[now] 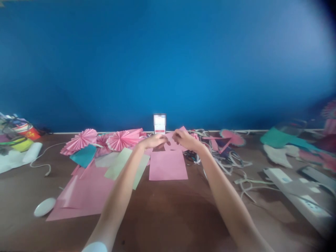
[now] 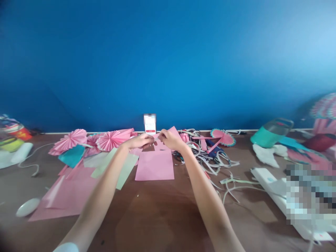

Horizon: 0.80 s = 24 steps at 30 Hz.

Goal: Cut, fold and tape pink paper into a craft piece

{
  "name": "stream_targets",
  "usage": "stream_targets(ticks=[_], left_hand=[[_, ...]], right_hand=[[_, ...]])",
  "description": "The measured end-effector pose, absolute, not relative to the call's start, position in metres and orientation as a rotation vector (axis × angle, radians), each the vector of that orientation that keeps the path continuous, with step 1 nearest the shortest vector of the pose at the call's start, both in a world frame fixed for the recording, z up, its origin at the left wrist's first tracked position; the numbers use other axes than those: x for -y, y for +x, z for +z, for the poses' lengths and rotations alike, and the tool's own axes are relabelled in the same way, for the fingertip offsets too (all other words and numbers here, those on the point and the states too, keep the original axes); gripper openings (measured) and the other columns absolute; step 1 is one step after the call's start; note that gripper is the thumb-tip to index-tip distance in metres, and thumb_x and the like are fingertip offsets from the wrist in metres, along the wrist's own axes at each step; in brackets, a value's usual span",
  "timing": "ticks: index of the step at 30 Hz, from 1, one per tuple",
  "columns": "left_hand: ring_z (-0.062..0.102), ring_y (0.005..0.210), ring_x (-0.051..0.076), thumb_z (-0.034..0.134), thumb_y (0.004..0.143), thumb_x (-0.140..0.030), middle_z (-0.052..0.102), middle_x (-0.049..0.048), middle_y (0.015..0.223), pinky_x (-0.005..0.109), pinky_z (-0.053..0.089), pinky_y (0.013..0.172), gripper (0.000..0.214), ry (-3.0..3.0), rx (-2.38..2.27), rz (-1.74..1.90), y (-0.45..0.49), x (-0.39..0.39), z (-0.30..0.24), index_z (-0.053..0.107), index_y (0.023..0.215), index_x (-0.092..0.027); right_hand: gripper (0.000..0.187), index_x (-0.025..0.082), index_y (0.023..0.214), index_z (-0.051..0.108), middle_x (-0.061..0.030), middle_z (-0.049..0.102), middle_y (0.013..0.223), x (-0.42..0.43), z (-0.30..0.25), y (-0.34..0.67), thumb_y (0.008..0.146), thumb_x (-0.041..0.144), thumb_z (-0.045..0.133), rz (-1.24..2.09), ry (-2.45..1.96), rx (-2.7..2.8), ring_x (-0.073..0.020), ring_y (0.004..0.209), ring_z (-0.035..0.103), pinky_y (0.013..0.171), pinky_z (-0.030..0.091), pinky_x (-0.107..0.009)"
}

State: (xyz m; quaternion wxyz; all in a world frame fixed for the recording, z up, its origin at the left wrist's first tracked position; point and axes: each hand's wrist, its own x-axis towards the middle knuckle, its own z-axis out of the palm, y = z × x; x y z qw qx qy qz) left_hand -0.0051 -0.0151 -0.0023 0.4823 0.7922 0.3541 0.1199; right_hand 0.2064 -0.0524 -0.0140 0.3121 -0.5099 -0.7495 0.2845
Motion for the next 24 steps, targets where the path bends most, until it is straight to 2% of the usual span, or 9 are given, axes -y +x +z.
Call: stream_targets(ticks=[3, 7, 14, 20, 24], left_hand=[[0.041, 0.050, 0.010, 0.050, 0.088, -0.052, 0.045, -0.0022, 0.055, 0.024, 0.030, 0.052, 0.041, 1.950, -0.854, 0.345, -0.006, 0.013, -0.002, 0.067, 0.087, -0.014], [0.044, 0.050, 0.010, 0.054, 0.088, -0.053, 0.048, -0.0023, 0.052, 0.024, 0.034, 0.054, 0.041, 1.954, -0.829, 0.350, -0.005, 0.012, -0.005, 0.068, 0.084, -0.015], [0.050, 0.052, 0.011, 0.054, 0.089, -0.049, 0.055, -0.0003, 0.055, 0.023, 0.035, 0.054, 0.038, 1.938, -0.805, 0.293, -0.002, 0.007, -0.016, 0.070, 0.087, -0.015], [0.042, 0.043, 0.009, 0.059, 0.086, -0.048, 0.068, 0.0060, 0.065, 0.024, 0.026, 0.045, 0.037, 1.911, -0.931, 0.114, -0.008, 0.003, -0.020, 0.066, 0.091, -0.012], [0.059, 0.053, 0.012, 0.058, 0.087, -0.041, 0.073, 0.0062, 0.075, 0.023, 0.034, 0.048, 0.029, 1.900, -1.075, -0.012, -0.023, -0.003, -0.020, 0.056, 0.101, -0.016]], right_hand=[[0.016, 0.019, 0.080, 0.054, -0.0009, 0.062, 0.070, 0.048, -0.017, 0.207, 0.090, 0.030, 0.049, 0.737, -1.351, 1.860, -0.0123, 0.065, 0.058, 0.058, 0.043, -0.023], [0.007, 0.018, 0.077, 0.054, -0.0005, 0.063, 0.067, 0.043, -0.021, 0.207, 0.079, 0.020, 0.060, 0.787, -1.318, 1.651, -0.0119, 0.062, 0.060, 0.056, 0.046, -0.022], [0.017, 0.016, 0.085, 0.059, 0.0005, 0.062, 0.064, 0.042, -0.023, 0.208, 0.070, 0.015, 0.069, 1.022, -1.293, 1.569, -0.0105, 0.057, 0.058, 0.052, 0.048, -0.021], [0.005, 0.015, 0.072, 0.063, -0.0005, 0.063, 0.063, 0.040, -0.029, 0.216, 0.069, 0.012, 0.064, 0.904, -1.475, 1.686, -0.0096, 0.055, 0.056, 0.052, 0.045, -0.021], [0.009, 0.014, 0.071, 0.064, -0.0007, 0.064, 0.063, 0.034, -0.041, 0.226, 0.065, 0.007, 0.065, 0.842, -1.606, 1.683, -0.0106, 0.055, 0.057, 0.054, 0.044, -0.021]])
